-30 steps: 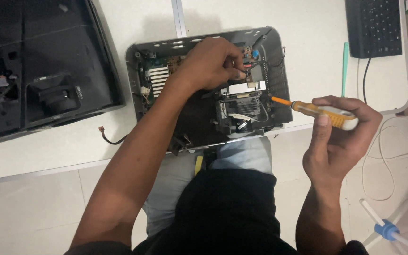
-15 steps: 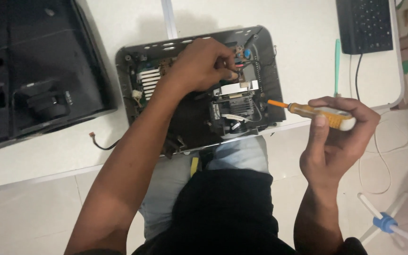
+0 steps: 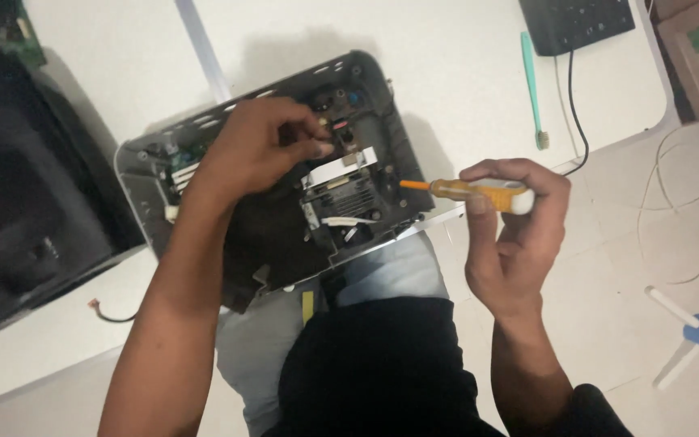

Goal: Disassembling a projector by removing internal screws and extracting the lens/lamp assembly.

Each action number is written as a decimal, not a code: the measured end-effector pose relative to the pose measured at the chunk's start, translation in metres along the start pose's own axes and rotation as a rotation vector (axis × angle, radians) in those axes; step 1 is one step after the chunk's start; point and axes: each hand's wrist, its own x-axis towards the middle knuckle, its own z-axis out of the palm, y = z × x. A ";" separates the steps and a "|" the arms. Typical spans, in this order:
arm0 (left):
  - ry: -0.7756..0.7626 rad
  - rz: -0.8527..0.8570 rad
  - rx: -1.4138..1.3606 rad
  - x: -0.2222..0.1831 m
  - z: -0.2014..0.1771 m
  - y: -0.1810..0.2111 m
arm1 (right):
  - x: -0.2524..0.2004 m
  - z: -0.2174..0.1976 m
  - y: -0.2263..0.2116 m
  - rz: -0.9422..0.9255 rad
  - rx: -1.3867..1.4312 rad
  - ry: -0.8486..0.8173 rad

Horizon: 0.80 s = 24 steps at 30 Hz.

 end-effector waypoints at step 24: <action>-0.018 -0.006 -0.036 0.002 -0.004 0.009 | 0.024 0.010 0.002 -0.123 -0.032 -0.046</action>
